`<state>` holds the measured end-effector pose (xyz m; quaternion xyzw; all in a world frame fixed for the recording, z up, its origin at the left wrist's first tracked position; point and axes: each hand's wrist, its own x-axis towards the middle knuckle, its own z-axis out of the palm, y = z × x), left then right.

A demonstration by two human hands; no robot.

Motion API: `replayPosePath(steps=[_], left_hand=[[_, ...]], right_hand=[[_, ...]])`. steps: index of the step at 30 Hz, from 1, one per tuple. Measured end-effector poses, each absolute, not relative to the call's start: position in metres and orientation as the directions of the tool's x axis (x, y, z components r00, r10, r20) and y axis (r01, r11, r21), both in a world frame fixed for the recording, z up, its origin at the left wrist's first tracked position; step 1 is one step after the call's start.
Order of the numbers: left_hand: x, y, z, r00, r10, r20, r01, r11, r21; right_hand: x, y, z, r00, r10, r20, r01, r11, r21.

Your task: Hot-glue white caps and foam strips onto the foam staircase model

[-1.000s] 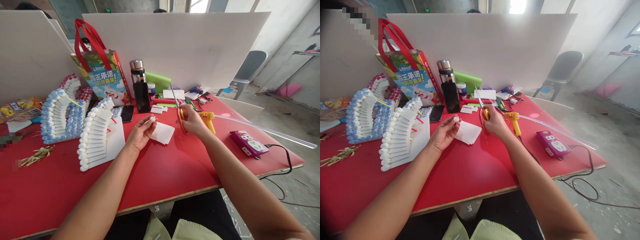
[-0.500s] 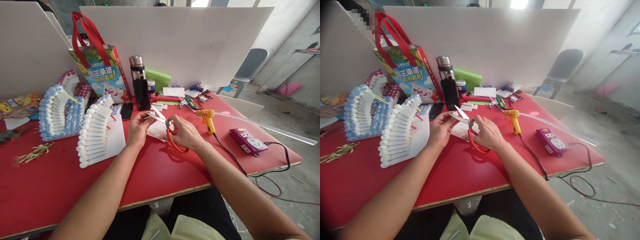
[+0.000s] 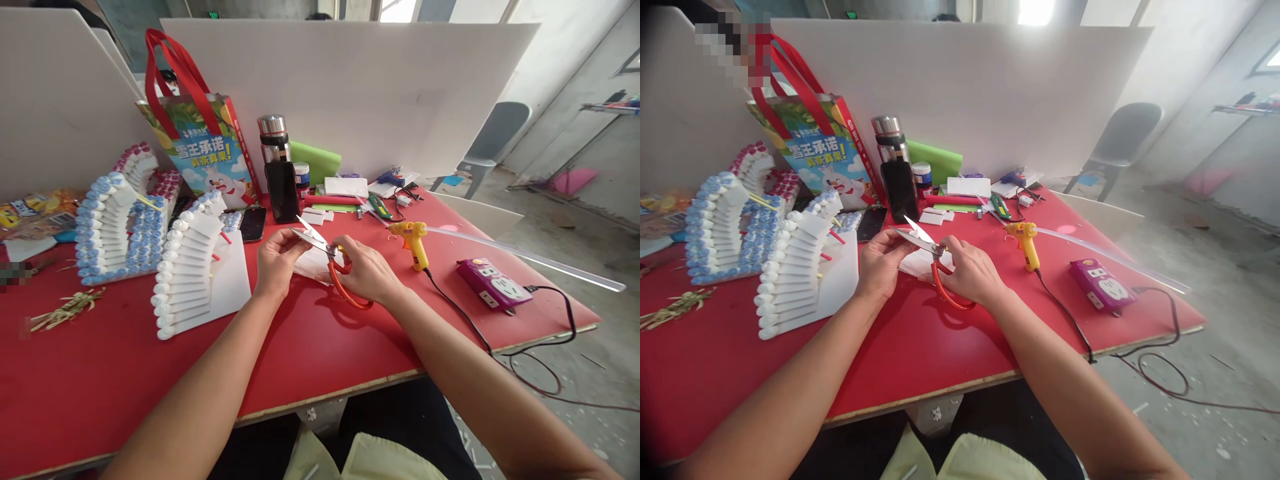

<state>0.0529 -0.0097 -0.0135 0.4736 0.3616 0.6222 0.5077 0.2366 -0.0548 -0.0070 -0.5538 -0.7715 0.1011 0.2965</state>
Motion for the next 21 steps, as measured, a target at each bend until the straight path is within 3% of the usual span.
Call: replayPosePath(steps=[21], left_hand=[[0.0546, -0.0068, -0.0167, -0.081, 0.974, 0.213, -0.316, -0.228, 0.921]], right_hand=[[0.2306, -0.0547, -0.0115, -0.180, 0.895, 0.409, 0.753, 0.393, -0.528]])
